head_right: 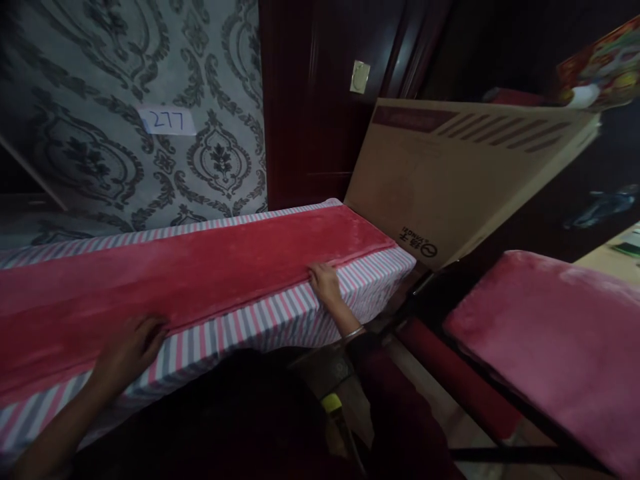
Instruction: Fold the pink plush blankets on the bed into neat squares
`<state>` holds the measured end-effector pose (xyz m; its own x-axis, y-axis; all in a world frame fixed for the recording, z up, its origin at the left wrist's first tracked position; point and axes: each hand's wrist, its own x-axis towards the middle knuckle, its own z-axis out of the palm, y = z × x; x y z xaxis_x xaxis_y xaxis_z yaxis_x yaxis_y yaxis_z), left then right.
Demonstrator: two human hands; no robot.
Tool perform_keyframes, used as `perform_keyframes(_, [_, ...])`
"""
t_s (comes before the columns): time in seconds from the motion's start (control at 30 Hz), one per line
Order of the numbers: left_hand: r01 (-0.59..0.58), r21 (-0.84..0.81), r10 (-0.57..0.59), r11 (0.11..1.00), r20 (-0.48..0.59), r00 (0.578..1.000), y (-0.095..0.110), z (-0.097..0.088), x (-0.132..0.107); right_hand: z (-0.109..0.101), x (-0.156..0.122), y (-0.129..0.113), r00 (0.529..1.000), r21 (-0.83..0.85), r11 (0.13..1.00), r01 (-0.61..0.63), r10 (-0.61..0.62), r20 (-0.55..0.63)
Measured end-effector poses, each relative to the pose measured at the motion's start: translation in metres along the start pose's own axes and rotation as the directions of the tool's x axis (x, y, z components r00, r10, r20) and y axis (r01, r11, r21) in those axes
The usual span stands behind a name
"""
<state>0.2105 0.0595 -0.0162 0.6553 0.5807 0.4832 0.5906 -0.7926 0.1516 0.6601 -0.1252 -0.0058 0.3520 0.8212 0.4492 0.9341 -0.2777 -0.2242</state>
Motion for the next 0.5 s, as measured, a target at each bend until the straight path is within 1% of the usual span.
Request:
perform_keyframes(0.1, [0.005,-0.001,-0.005,1.000,-0.003,1.000,0.004,-0.006,0.002,-0.019,0.008,0.042,0.987,-0.109,0.981,-0.161,0.161,-0.006])
perform_keyframes(0.2, [-0.006,-0.009,0.006,1.000,-0.003,1.000,0.009,-0.011,0.004,-0.031,0.015,0.073,0.973,-0.154,0.962,-0.227,0.230,0.007])
perform_keyframes(0.3, [-0.008,-0.013,0.007,1.000,-0.010,1.000,0.010,-0.014,0.004,-0.034,0.020,0.087,0.971,-0.188,0.956,-0.224,0.235,0.035])
perform_keyframes(0.5, [-0.005,0.004,0.005,1.000,-0.026,1.000,0.012,-0.020,0.009,-0.029,0.031,0.094,0.980,-0.204,0.963,-0.175,0.191,0.061])
